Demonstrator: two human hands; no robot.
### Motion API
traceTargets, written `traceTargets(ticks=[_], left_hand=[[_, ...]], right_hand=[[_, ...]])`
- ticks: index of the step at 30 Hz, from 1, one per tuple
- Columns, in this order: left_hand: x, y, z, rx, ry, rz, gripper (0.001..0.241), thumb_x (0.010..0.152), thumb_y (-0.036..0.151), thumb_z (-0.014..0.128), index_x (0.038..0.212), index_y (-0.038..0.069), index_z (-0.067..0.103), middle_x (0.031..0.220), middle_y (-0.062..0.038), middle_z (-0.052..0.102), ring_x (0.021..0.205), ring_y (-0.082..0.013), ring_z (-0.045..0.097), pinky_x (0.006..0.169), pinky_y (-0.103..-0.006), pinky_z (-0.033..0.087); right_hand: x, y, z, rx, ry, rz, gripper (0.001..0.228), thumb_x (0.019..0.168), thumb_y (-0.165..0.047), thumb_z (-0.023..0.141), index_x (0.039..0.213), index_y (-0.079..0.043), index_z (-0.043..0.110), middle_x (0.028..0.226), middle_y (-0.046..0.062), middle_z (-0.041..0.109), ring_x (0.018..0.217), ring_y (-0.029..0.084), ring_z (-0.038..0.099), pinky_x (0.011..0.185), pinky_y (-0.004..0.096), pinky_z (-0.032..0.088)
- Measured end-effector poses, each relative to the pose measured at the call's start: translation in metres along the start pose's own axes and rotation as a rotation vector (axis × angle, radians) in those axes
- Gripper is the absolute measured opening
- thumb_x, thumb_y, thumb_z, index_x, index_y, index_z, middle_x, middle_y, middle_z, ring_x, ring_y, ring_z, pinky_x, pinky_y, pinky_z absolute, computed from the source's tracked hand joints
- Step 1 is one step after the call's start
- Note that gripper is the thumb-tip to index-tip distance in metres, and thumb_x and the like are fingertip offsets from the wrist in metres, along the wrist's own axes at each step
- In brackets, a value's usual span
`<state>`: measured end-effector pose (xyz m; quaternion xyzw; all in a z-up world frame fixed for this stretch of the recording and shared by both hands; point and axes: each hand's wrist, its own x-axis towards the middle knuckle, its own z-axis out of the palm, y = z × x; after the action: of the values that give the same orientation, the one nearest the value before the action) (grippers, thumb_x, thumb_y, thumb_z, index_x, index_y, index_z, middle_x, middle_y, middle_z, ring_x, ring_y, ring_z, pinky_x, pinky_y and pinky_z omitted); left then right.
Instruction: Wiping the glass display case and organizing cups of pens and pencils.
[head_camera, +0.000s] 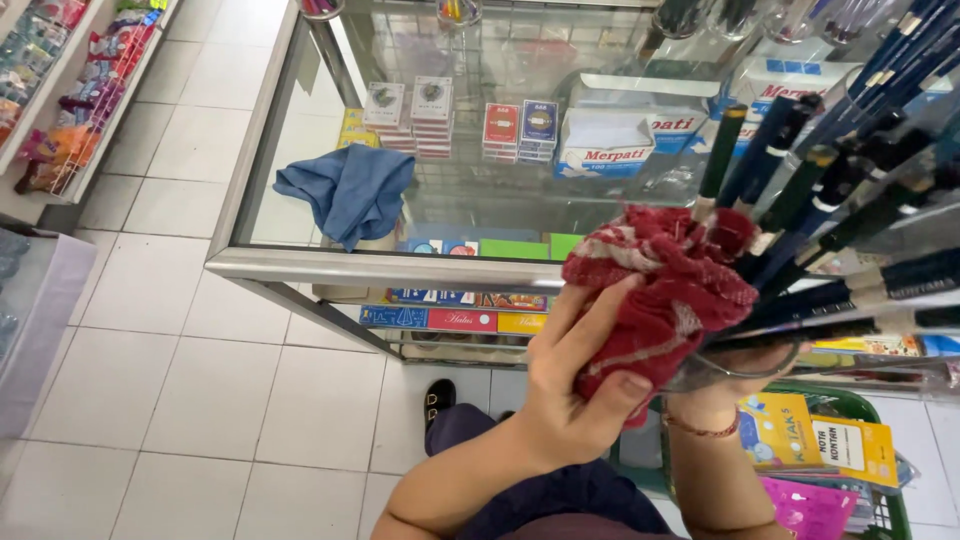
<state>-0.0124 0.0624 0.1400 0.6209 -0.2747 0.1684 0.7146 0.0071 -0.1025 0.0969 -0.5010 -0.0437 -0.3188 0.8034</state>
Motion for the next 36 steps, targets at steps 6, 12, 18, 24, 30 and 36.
traceTargets(ticks=[6, 12, 18, 24, 30, 36], left_hand=[[-0.006, -0.011, 0.013, 0.116, 0.153, 0.172, 0.047, 0.107, 0.023, 0.068, 0.146, -0.001, 0.058, 0.145, -0.027, 0.054, 0.124, -0.0375, 0.066, 0.108, -0.0380, 0.056], [0.001, -0.008, 0.011, 0.210, 0.165, 0.237, 0.042, 0.102, 0.021, 0.070, 0.138, 0.002, 0.063, 0.142, -0.026, 0.057, 0.122, -0.0384, 0.068, 0.105, -0.0383, 0.057], [0.018, -0.002, -0.002, 0.106, 0.084, 0.119, 0.043, 0.106, 0.026, 0.067, 0.139, 0.000, 0.061, 0.139, -0.021, 0.061, 0.124, -0.0334, 0.067, 0.108, -0.0338, 0.056], [0.019, -0.043, -0.002, -0.504, 0.107, -0.281, 0.047, 0.114, 0.029, 0.053, 0.149, -0.002, 0.055, 0.138, -0.012, 0.065, 0.125, -0.0178, 0.061, 0.112, -0.0301, 0.047], [0.026, -0.045, 0.008, -1.002, 0.283, -0.508, 0.041, 0.108, 0.027, 0.055, 0.140, 0.002, 0.057, 0.127, -0.006, 0.067, 0.113, -0.0132, 0.063, 0.100, -0.0308, 0.050], [0.018, -0.066, -0.008, -0.770, 0.292, -0.607, 0.040, 0.108, 0.020, 0.060, 0.140, -0.004, 0.059, 0.118, -0.005, 0.068, 0.102, -0.0091, 0.061, 0.089, -0.0278, 0.050]], right_hand=[[-0.005, -0.020, 0.026, -0.398, 0.114, -0.069, 0.069, 0.101, -0.057, 0.062, 0.131, 0.005, 0.053, 0.127, 0.018, 0.061, 0.110, 0.025, 0.055, 0.102, 0.039, 0.044], [-0.014, -0.020, 0.021, -0.289, -0.198, -0.103, 0.079, 0.093, -0.055, 0.079, 0.142, 0.003, 0.054, 0.133, 0.007, 0.065, 0.120, 0.014, 0.064, 0.109, 0.029, 0.052], [-0.011, -0.007, 0.015, -0.066, -0.248, 0.085, 0.094, 0.079, -0.044, 0.096, 0.148, 0.000, 0.049, 0.141, 0.010, 0.060, 0.126, 0.020, 0.060, 0.112, 0.037, 0.050], [-0.009, 0.009, 0.017, 0.070, -0.282, 0.004, 0.101, 0.076, -0.040, 0.100, 0.153, -0.006, 0.044, 0.148, 0.007, 0.051, 0.139, 0.020, 0.051, 0.123, 0.036, 0.042], [0.002, 0.010, 0.048, 0.077, -0.311, -0.095, 0.101, 0.080, -0.038, 0.099, 0.152, -0.010, 0.034, 0.139, 0.006, 0.052, 0.131, 0.018, 0.050, 0.119, 0.034, 0.039], [0.007, 0.029, 0.035, -0.285, -0.357, -0.179, 0.098, 0.085, -0.036, 0.093, 0.155, -0.011, 0.029, 0.137, 0.010, 0.055, 0.128, 0.019, 0.054, 0.117, 0.033, 0.041]])
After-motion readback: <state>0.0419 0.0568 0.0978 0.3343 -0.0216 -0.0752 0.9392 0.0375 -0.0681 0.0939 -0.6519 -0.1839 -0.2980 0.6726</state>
